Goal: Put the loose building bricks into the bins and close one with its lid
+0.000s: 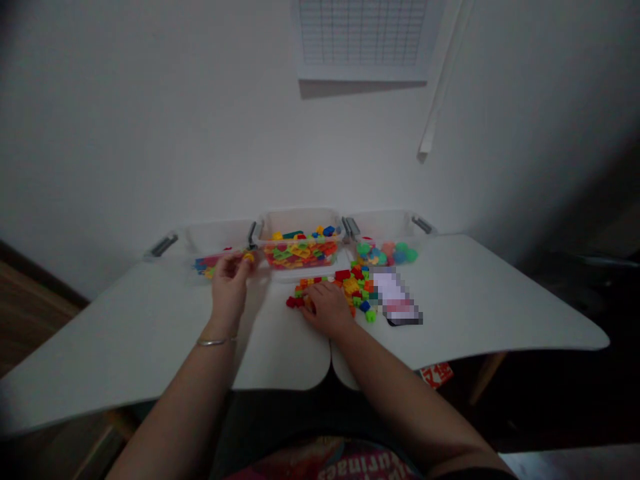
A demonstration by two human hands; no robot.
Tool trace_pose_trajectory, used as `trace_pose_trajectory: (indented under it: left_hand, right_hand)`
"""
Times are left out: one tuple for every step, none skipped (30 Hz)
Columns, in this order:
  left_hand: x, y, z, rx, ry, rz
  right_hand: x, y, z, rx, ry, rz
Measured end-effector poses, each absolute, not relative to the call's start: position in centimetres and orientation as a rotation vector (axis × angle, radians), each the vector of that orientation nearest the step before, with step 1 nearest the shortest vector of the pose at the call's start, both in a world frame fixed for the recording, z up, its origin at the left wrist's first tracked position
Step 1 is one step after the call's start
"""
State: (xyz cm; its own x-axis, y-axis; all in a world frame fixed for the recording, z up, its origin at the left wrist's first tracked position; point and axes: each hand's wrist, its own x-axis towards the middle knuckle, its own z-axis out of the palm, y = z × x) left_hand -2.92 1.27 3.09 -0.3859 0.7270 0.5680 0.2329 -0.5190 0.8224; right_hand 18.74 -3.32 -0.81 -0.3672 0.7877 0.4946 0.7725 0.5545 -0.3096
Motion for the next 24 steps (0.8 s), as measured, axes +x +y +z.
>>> trace_pose_trajectory:
  left_hand:
    - [-3.5,1.4,3.9,1.477,1.328,2.033]
    - [-4.1,1.5,4.7,1.496,1.377,2.067]
    - [-4.8,1.7,5.5,1.533,1.444,2.093]
    - [-5.4,1.8,6.2,1.588,1.536,2.103]
    - [-5.9,2.0,6.8,1.668,1.643,2.107]
    - [-6.4,2.2,7.3,1.775,1.770,2.081]
    - [-6.8,2.4,7.7,1.894,1.878,2.010]
    - [-7.2,2.7,8.0,1.994,1.962,1.909]
    - [-7.4,2.9,8.1,2.076,2.029,1.802]
    - [-7.6,3.2,8.2,2.134,2.080,1.689]
    - [-7.7,3.4,8.1,2.159,2.124,1.587]
    - [-7.7,3.7,8.0,2.156,2.163,1.503]
    - [-7.7,3.9,7.9,2.133,2.201,1.441]
    - [-7.6,4.0,7.8,2.103,2.237,1.397]
    - [-7.5,4.1,7.7,2.076,2.273,1.362]
    - [-7.4,4.1,7.6,2.063,2.308,1.328]
    - [-7.2,4.1,7.5,2.068,2.346,1.282]
    - [-7.0,4.0,7.4,2.090,2.390,1.222]
    - [-6.9,3.9,7.4,2.122,2.436,1.152]
    - [-6.7,3.7,7.3,2.161,2.481,1.083]
    - [-6.6,3.6,7.3,2.202,2.522,1.026]
    - [-6.5,3.4,7.2,2.245,2.552,0.985]
    - [-6.4,3.3,7.1,2.285,2.569,0.958]
    - [-6.3,3.2,7.0,2.320,2.574,0.944]
  right_hand:
    - [18.8,-3.3,-0.9,-1.244,-2.185,0.034]
    - [18.8,-3.2,-0.9,-1.239,-2.183,0.033]
    - [18.9,-3.2,-1.0,-1.234,-2.183,0.032]
    - [18.9,-3.2,-1.0,-1.230,-2.182,0.033]
    - [19.0,-3.2,-1.0,-1.227,-2.182,0.034]
    - [19.0,-3.2,-1.0,-1.225,-2.182,0.035]
    - [19.1,-3.2,-1.0,-1.224,-2.182,0.035]
    - [19.1,-3.2,-1.0,-1.225,-2.184,0.033]
    - [19.1,-3.3,-0.9,-1.228,-2.183,0.029]
    - [19.1,-3.3,-0.9,-1.230,-2.184,0.023]
    - [19.0,-3.3,-0.9,-1.230,-2.185,0.016]
    - [19.0,-3.4,-0.9,-1.229,-2.184,0.009]
    - [19.0,-3.4,-0.9,-1.227,-2.182,0.003]
    - [19.0,-3.4,-0.9,-1.223,-2.182,-0.003]
    - [18.9,-3.5,-0.9,-1.221,-2.183,-0.007]
    - [18.9,-3.5,-0.9,-1.220,-2.185,-0.012]
    - [18.9,-3.5,-0.9,-1.222,-2.186,-0.016]
    - [18.9,-3.5,-0.9,-1.224,-2.189,-0.018]
    - [18.9,-3.4,-0.9,-1.224,-2.192,-0.020]
    - [18.9,-3.4,-0.9,-1.223,-2.195,-0.021]
    - [18.9,-3.4,-1.0,-1.220,-2.197,-0.021]
    - [18.9,-3.4,-1.0,-1.216,-2.198,-0.021]
    - [18.9,-3.4,-1.0,-1.212,-2.199,-0.021]
    - [18.9,-3.4,-1.0,-1.210,-2.198,-0.020]
